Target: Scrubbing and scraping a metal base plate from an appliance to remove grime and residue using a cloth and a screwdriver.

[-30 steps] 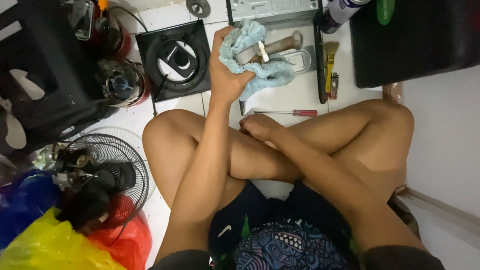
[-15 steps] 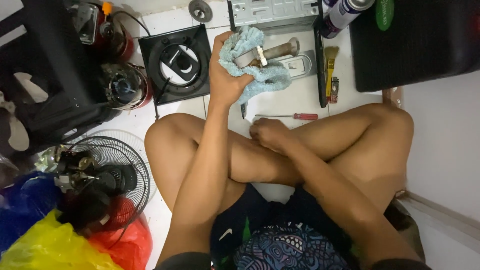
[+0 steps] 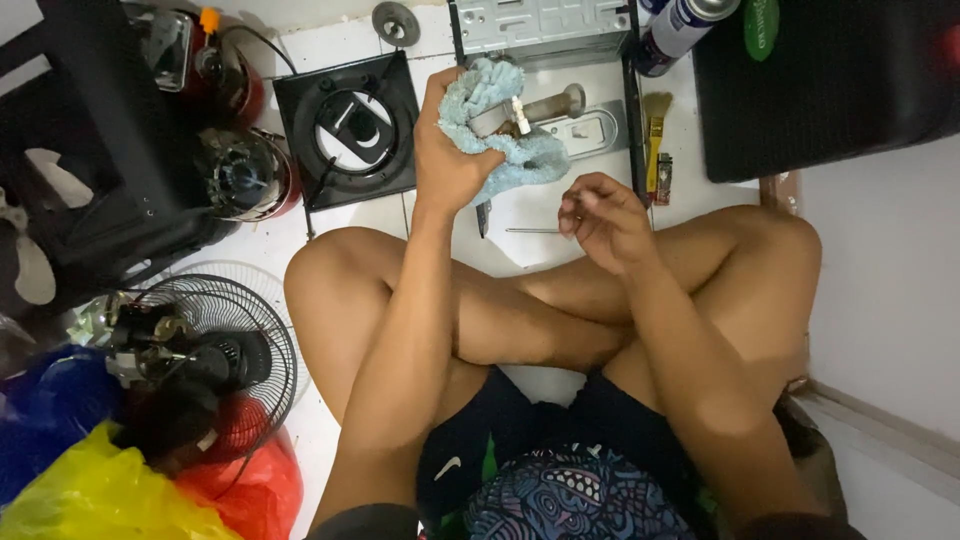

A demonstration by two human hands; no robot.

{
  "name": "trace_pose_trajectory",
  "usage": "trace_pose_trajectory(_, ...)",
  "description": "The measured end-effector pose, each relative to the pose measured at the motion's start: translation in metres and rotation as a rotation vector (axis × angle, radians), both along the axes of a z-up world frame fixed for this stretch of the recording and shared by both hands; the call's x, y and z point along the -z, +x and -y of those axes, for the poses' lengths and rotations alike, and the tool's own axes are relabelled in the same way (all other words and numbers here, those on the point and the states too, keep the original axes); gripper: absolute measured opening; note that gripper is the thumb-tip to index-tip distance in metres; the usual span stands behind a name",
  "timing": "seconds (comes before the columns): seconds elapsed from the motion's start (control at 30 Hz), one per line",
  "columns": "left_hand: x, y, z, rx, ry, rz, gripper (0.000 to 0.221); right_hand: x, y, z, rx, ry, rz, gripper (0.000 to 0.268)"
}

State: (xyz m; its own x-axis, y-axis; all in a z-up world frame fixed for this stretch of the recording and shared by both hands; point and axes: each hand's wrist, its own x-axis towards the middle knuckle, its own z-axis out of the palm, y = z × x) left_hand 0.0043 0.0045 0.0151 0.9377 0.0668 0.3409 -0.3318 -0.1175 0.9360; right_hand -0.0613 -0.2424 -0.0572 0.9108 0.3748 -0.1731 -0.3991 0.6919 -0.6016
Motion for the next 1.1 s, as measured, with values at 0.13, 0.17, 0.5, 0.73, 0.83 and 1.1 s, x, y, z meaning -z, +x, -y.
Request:
trace_pose_trajectory(0.13,-0.002,0.000,0.004,0.009,0.024,0.007,0.066,-0.016,0.008,-0.008,0.104,0.038,-0.192,0.033)
trace_pose_trajectory(0.17,-0.001,0.000,0.005,0.031,0.006,0.008,0.067,-0.022,0.010,-0.011,0.172,-0.041,-0.323,0.049)
trace_pose_trajectory(0.5,-0.002,0.001,0.005,0.044,0.023,0.005,0.066,-0.012,0.015,-0.008,0.241,0.015,-0.468,0.069)
trace_pose_trajectory(0.73,-0.002,-0.005,0.016,0.046,0.067,-0.004,0.066,-0.050,0.001,-0.026,0.273,-0.651,-0.165,0.025)
trace_pose_trajectory(0.83,-0.007,-0.006,0.027,0.054,0.128,0.052,0.066,-0.067,0.000,-0.033,0.347,-1.026,0.001,0.017)
trace_pose_trajectory(1.1,-0.006,-0.012,0.033,0.107,0.161,0.040,0.072,-0.062,0.002,-0.033,0.327,-1.078,0.246,0.016)
